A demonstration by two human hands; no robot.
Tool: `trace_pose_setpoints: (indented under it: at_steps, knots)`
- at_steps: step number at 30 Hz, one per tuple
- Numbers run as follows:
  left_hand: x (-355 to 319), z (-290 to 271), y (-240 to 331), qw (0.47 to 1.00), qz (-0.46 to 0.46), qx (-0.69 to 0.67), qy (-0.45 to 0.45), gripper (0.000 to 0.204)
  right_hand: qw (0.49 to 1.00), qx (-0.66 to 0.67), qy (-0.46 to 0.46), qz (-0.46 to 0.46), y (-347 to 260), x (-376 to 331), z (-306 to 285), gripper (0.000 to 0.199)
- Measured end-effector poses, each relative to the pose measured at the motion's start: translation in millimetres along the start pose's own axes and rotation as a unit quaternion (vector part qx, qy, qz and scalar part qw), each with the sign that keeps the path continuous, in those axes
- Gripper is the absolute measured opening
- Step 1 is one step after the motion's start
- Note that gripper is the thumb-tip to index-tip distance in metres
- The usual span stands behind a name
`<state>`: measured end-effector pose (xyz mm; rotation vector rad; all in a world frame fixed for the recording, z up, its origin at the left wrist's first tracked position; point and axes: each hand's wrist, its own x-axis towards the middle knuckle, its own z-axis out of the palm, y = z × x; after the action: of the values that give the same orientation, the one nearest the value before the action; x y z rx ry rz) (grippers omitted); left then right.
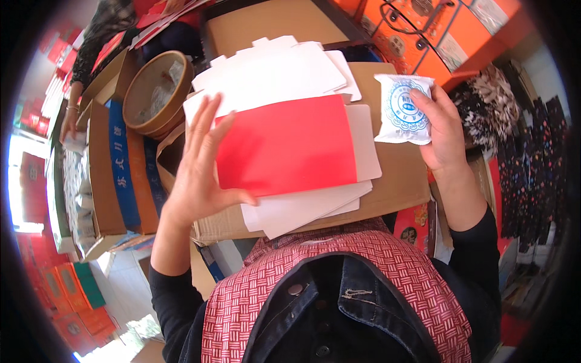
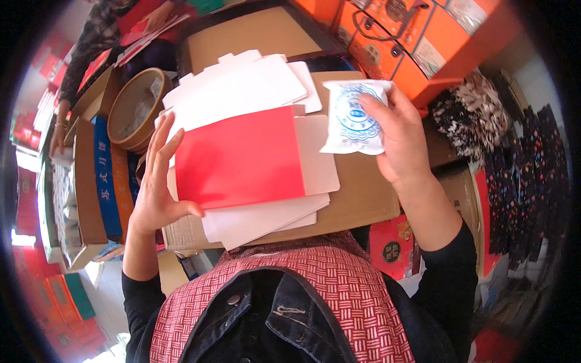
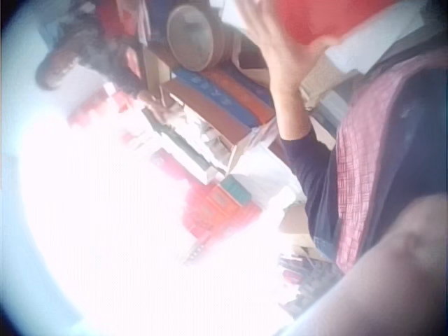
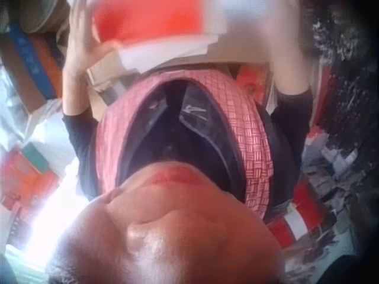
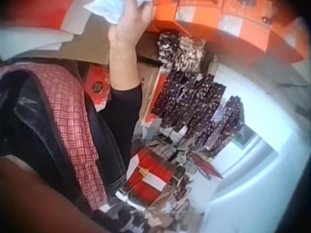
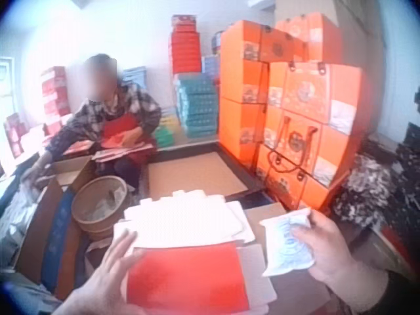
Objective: The person folds red paper sheets into small pouches by hand, repeatedly folding edges and tucking flaps to form a sealed pocket. Completed pouches are stacked on the table. The person also briefly reaches into a cardboard box to retrieve a small wrapped item.
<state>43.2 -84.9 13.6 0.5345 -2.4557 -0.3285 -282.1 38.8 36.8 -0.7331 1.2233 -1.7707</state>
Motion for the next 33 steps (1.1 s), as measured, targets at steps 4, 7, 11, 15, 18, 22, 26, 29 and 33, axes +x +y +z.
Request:
trace_pose_setpoints:
  at_steps: [4,7,11,15,18,22,26,29,33]
  knots:
    - [-21.3,13.5,-25.9,0.988,-0.083,-0.018,-0.129,0.137,0.992,-0.09,-0.068,0.062,24.4,-8.4,-35.3,0.023]
    - [-18.7,19.6,-23.2,0.989,-0.068,0.026,-0.128,0.131,0.99,-0.097,-0.072,0.074,55.3,-9.3,-18.2,0.024]
    - [-12.3,20.2,-0.4,0.98,-0.099,0.121,-0.124,0.127,0.94,-0.284,-0.038,-0.184,38.7,-6.9,-1.6,0.025]
    - [-15.7,24.2,32.3,0.967,-0.17,0.163,-0.093,0.109,0.935,-0.243,-0.172,0.192,1.5,-38.2,-6.5,0.04]
    - [-7.3,26.4,44.6,0.961,-0.243,0.087,-0.103,0.091,0.922,-0.145,-0.206,0.294,27.9,-64.7,3.3,0.036]
    - [16.0,34.0,44.1,0.877,-0.409,-0.233,-0.098,0.072,0.971,-0.065,-0.166,0.16,68.5,-50.0,15.7,0.055]
    - [10.6,60.3,54.3,0.87,-0.339,-0.358,0.001,0.081,0.981,-0.111,-0.155,0.023,69.8,-45.5,42.8,0.068]
    - [-4.0,68.3,56.8,0.925,-0.15,-0.326,0.123,0.088,0.956,-0.137,-0.225,-0.132,52.2,-38.2,54.0,0.079]
    - [-13.3,57.1,63.2,0.937,-0.036,-0.292,0.187,0.091,0.877,-0.204,-0.279,-0.334,33.8,-27.0,50.9,0.087]
